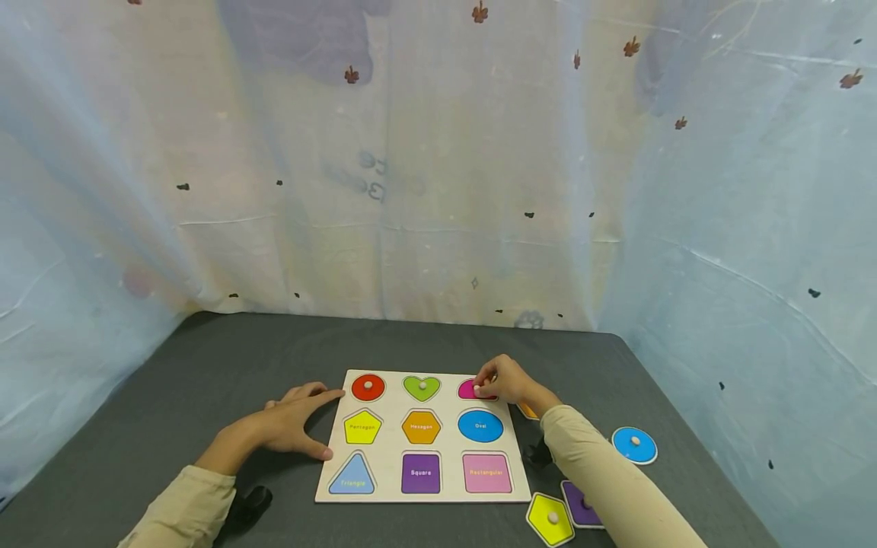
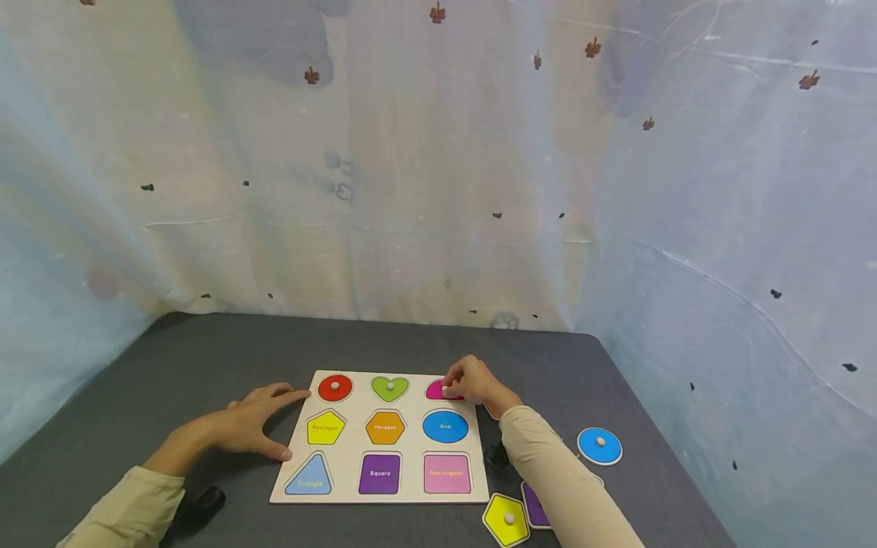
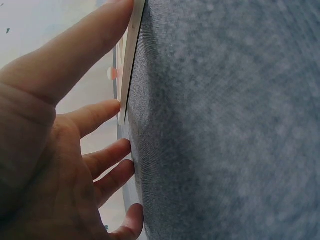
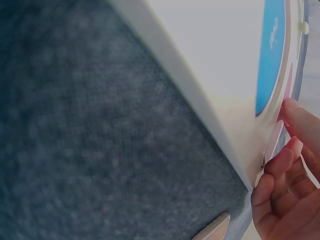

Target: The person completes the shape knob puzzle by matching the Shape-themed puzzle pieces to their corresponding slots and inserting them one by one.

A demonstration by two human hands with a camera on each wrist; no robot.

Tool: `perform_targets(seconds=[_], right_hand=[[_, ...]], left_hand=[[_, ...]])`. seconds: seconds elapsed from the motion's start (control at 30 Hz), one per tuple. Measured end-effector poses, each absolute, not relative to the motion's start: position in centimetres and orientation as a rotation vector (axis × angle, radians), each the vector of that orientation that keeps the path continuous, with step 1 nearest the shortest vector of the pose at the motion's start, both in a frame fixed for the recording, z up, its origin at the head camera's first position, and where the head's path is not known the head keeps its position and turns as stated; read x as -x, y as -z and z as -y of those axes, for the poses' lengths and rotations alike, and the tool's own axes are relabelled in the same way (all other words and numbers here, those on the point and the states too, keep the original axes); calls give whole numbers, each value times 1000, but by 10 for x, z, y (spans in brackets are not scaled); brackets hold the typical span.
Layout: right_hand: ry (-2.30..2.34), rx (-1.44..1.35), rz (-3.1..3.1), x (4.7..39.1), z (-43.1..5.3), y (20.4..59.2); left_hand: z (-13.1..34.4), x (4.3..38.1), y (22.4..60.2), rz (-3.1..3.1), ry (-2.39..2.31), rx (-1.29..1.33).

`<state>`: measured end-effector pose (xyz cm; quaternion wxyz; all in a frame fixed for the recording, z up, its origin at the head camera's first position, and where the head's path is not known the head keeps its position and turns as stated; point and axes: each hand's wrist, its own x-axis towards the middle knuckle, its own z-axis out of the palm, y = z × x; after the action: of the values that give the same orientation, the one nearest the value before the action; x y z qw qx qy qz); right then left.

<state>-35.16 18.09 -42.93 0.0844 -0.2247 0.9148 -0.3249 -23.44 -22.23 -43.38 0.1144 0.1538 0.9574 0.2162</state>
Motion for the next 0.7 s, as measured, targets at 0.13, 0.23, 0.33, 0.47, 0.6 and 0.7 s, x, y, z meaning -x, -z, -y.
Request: perform_targets(seconds=[0.13, 0.23, 0.33, 0.47, 0.6, 0.7], right_hand=[[974, 679, -2729, 352, -181, 431], [977, 677, -2731, 353, -182, 431], [981, 663, -2732, 353, -182, 430], [980, 658, -2734, 353, -182, 430], [978, 674, -2740, 350, -184, 428], [982, 685, -2740, 348, -187, 426]], left_hand=[[223, 235, 435, -2809, -627, -452], [223, 236, 436, -2807, -619, -447], [224, 237, 437, -2804, -616, -443], [224, 237, 438, -2804, -616, -435], [224, 238, 439, -2809, -608, -425], [224, 238, 440, -2817, -603, -429]])
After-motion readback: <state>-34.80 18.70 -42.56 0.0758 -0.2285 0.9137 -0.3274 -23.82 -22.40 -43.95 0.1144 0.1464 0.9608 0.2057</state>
